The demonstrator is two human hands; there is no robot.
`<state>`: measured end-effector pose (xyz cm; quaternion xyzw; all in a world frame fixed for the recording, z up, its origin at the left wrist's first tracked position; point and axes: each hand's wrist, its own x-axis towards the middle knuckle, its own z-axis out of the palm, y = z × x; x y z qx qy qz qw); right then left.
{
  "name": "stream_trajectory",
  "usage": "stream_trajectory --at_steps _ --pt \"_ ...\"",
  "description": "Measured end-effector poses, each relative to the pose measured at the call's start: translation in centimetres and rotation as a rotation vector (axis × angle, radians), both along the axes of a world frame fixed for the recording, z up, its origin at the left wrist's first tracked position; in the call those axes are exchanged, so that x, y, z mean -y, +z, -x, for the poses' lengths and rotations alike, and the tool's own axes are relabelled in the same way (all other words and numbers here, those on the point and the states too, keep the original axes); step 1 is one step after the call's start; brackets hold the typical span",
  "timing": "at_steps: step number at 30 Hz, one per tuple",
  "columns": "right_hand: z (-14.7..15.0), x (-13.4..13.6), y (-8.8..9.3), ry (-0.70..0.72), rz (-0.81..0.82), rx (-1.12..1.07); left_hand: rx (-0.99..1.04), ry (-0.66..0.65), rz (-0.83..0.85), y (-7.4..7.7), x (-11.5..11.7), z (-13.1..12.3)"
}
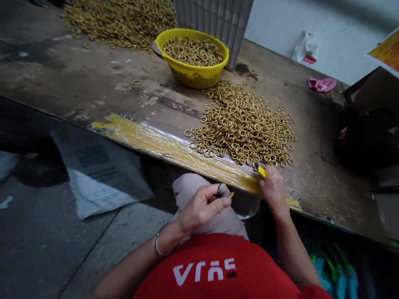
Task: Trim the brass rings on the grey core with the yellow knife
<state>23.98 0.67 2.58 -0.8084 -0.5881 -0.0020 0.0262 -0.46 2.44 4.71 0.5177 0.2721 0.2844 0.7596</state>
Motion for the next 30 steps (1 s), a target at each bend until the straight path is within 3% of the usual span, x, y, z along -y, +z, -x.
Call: stream_trajectory --at_steps 6,8,10,14,19,21,23,26,30 --pt "-1.6 -0.9 -1.3 0.01 -0.041 -0.114 0.159 0.081 0.394 -2.0 -1.3 -0.7" --pt "-1.6 -0.8 -1.1 -0.011 -0.111 -0.349 0.2 0.065 0.453 -2.2 -1.7 -0.9" --pt "-0.8 -0.4 -0.5 -0.05 -0.131 -0.743 0.179 0.086 0.454 -2.5 -1.9 -1.1" --pt "2.3 0.3 0.7 -0.157 0.01 -1.561 -0.052 0.204 0.178 -3.4 -1.4 -1.7" --pt "5.4 0.4 0.9 -0.222 0.186 -1.995 -0.258 0.341 -0.337 -4.2 -0.4 -1.5" --pt "5.9 0.3 0.9 -0.223 0.238 -2.044 -0.327 0.354 -0.425 -4.2 -0.3 -1.2" --pt "6.3 0.3 1.1 -0.196 0.248 -2.019 -0.344 0.354 -0.391 -4.1 -0.2 -1.0" --pt "6.6 0.7 1.7 -0.103 0.192 -1.83 -0.243 0.283 -0.112 -3.7 -0.3 -0.9" --pt "6.5 1.9 2.3 0.135 0.04 -1.282 -0.053 0.244 0.204 -3.2 -0.3 -1.3"
